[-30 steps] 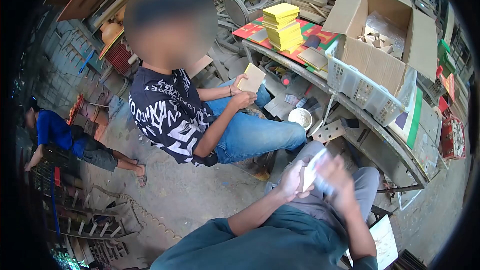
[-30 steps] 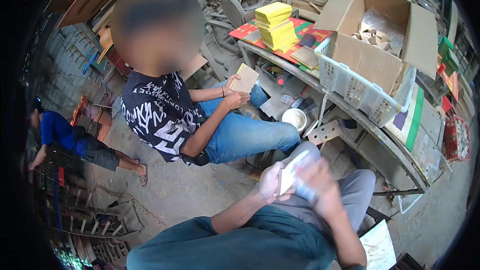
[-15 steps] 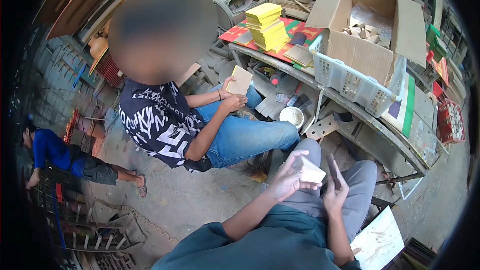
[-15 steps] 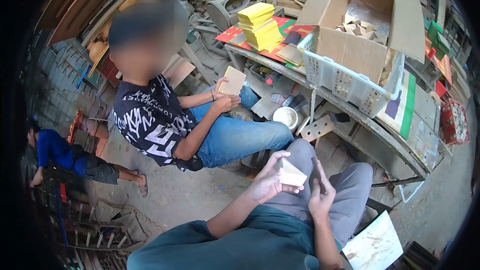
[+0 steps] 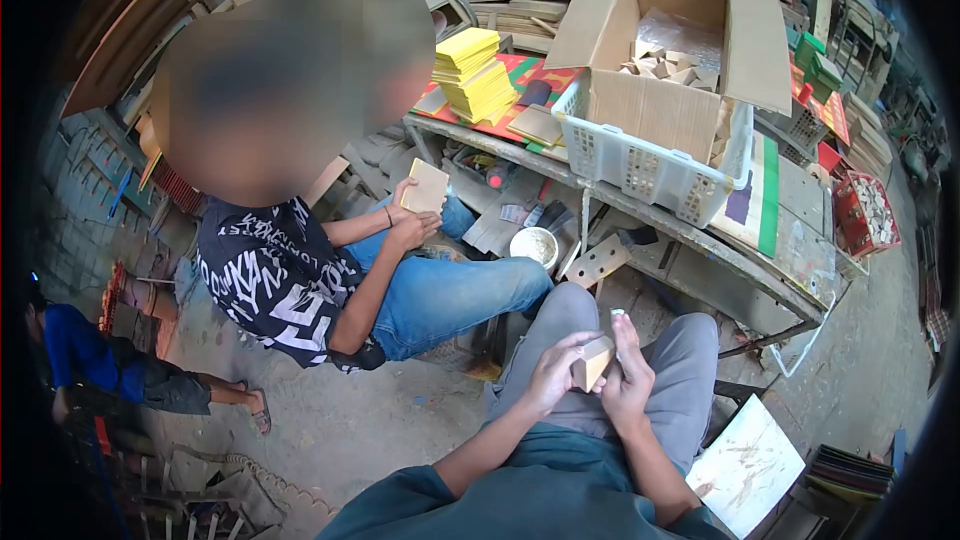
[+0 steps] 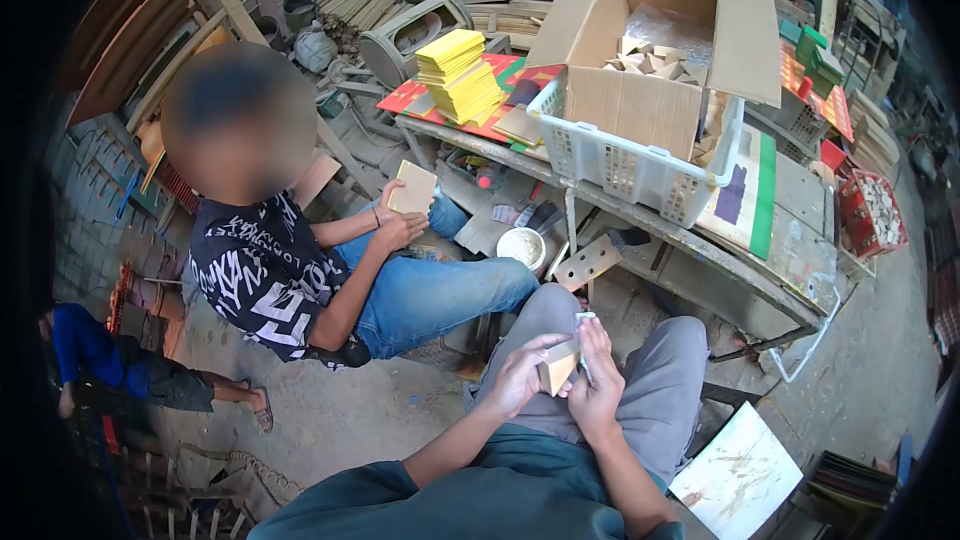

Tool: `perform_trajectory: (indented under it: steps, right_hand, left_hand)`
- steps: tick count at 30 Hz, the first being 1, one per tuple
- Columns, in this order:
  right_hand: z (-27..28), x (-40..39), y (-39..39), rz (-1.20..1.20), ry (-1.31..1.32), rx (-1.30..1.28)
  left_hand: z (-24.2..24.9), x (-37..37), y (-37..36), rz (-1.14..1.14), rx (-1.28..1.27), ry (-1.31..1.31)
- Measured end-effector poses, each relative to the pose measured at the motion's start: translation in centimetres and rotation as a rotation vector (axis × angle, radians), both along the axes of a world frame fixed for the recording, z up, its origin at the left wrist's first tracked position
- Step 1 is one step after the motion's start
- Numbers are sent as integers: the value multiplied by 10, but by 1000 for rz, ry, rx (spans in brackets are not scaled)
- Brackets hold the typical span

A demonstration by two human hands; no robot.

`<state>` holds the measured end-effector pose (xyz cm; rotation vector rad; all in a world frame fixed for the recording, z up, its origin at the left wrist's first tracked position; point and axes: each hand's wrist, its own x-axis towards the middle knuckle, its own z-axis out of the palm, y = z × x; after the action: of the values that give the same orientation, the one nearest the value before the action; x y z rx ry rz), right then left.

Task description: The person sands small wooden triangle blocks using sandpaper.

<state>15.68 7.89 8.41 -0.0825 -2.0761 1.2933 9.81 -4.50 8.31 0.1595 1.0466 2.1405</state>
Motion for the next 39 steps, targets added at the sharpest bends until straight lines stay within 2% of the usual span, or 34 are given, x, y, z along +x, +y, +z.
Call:
perform_trajectory:
  steps: [1, 2, 3, 5, 7, 9, 11, 14, 17, 19, 20, 21, 25, 28, 30, 33, 34, 37, 39]
  right_hand:
    - [-1, 0, 1, 32, -11, 104]
    - [-4, 0, 1, 53, -47, 135]
    - [-7, -1, 1, 51, -50, 137]
    - [-14, -5, 0, 49, -95, 123]
    - [-22, -11, 8, 34, -119, 157]
    - [-22, -21, 17, 21, -172, 264]
    - [-24, -36, 23, 23, -158, 222]
    - [-30, -66, 42, 5, -186, 294]
    - [-57, -97, 70, 86, -206, 344]
    - [-76, -109, 81, 150, -212, 372]
    - [-86, -112, 83, 193, -207, 271]
    - [-91, -115, 86, 232, -206, 166]
    - [-110, -123, 99, 192, -266, 156]
    - [-114, -122, 86, 145, -241, 139]
    - [-101, -110, 71, 149, -247, 155]
    - [-99, -107, 67, 143, -245, 195]
    - [-106, -111, 70, 110, -257, 179]
    - [-112, -116, 71, 24, -293, 126]
    - [-107, -102, 56, 33, -314, 179]
  left_hand:
    - [-2, -1, 0, -10, -44, 9]
    - [-5, -5, -5, -110, -129, 46]
    - [0, -8, -3, -112, -127, 43]
    - [3, -12, -3, -235, -403, 99]
    - [-30, -18, 13, -173, -358, 94]
    - [-49, -28, 35, 81, -396, -7]
    - [-65, -43, 54, 100, -358, -66]
    - [-77, -78, 86, 113, -283, -200]
    - [-101, -110, 109, 237, -218, -357]
    - [-124, -124, 111, 102, -227, -279]
    - [-136, -130, 118, 101, -187, -349]
    - [-136, -133, 118, 110, -186, -355]
    - [-138, -138, 119, 44, -213, -407]
    - [-145, -141, 118, 113, -394, -364]
    - [-148, -143, 122, 260, -452, -317]
    - [-156, -144, 123, 323, -490, -270]
    - [-158, -143, 117, 210, -423, -327]
    - [-157, -143, 113, 64, -401, -370]
    - [-153, -142, 120, 280, -520, -318]
